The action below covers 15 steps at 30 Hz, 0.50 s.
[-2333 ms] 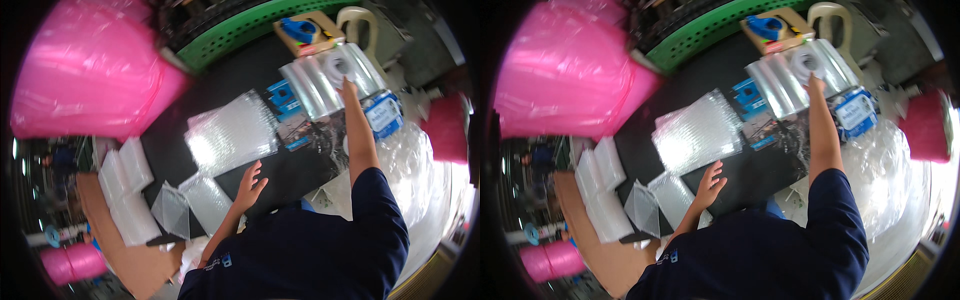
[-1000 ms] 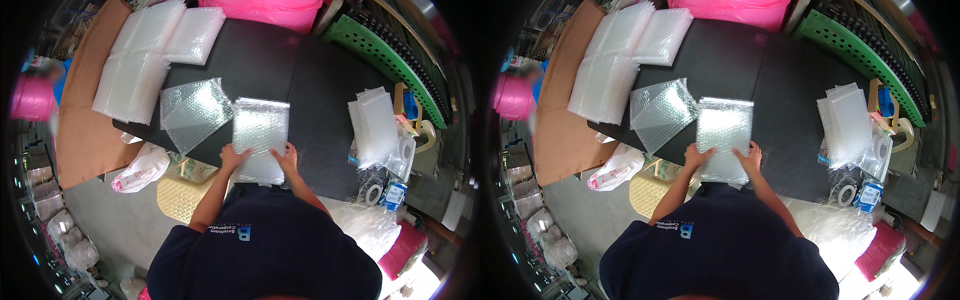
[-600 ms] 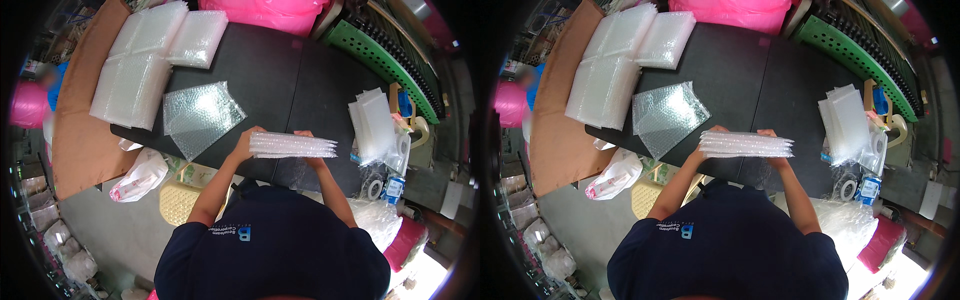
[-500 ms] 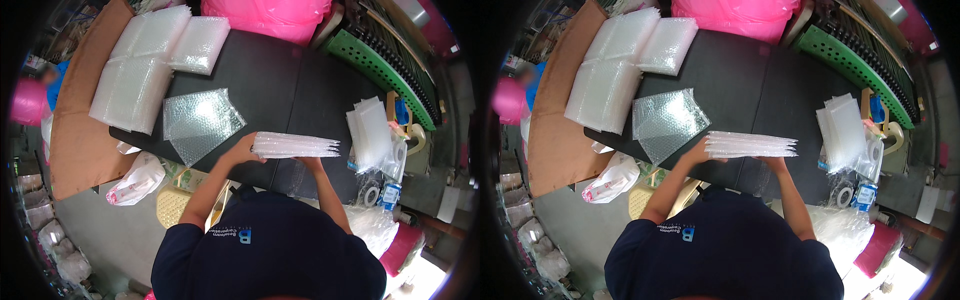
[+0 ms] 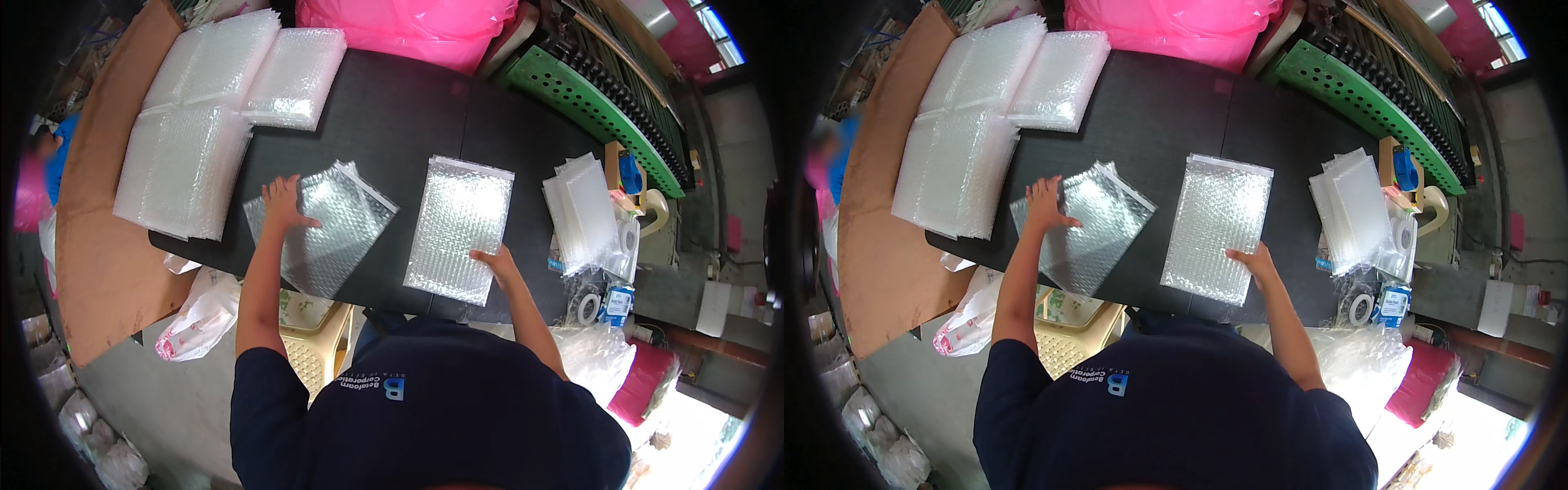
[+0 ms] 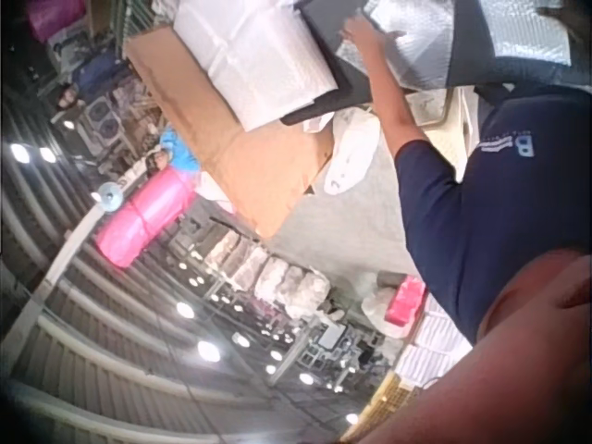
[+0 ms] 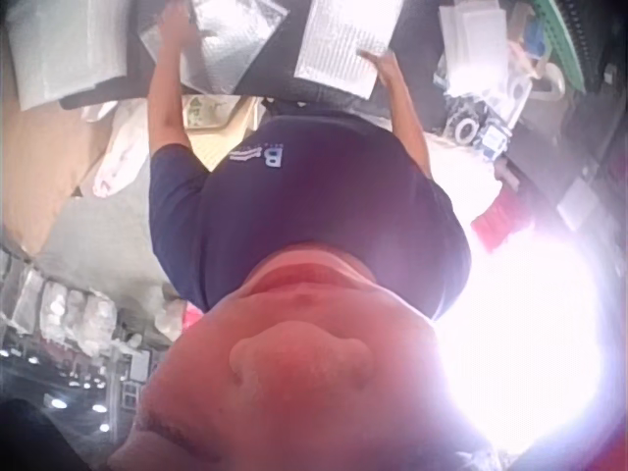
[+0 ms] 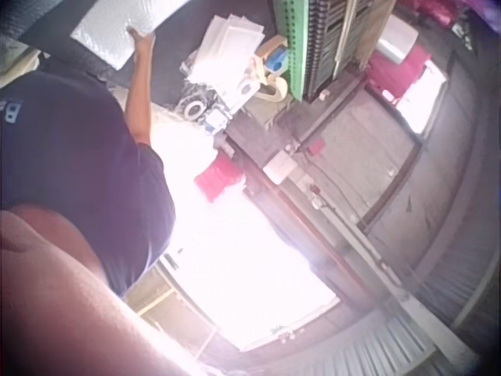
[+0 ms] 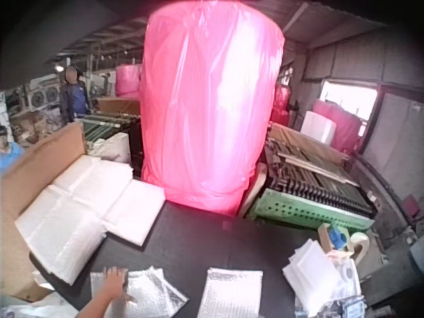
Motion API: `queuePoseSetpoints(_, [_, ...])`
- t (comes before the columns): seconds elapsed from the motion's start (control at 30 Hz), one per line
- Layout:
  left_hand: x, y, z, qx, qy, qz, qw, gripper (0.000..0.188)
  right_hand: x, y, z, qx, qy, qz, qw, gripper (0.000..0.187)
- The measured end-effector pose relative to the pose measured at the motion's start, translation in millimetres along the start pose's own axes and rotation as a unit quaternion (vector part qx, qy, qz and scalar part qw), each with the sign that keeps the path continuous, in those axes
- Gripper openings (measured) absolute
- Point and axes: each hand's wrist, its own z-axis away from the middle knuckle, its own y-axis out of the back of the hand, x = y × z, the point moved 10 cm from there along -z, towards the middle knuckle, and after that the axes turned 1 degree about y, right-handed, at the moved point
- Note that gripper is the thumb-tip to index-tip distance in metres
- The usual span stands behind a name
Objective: The person repeatedly picks up sheets of bubble wrap, applies clear tape to seal the edges, and stacks the finished pieces on a table. The person handles bubble wrap and tape throughout the clip, working at a table in a warehouse-like setting.
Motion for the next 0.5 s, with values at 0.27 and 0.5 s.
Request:
queuePoseSetpoints(0.27, [23.3, -44.9, 106.0, 0.068, 0.022, 0.104, 0.992, 0.098, -36.9, -13.3, -12.5, -0.134, 0.041, -0.139, 0.980, 0.086])
queuePoseSetpoints(0.5, [24.8, -41.0, 152.9, 0.052, 0.158, 0.131, 0.977, 0.093, -92.2, -79.5, -6.8, -0.366, 0.134, -0.213, 0.896, 0.063])
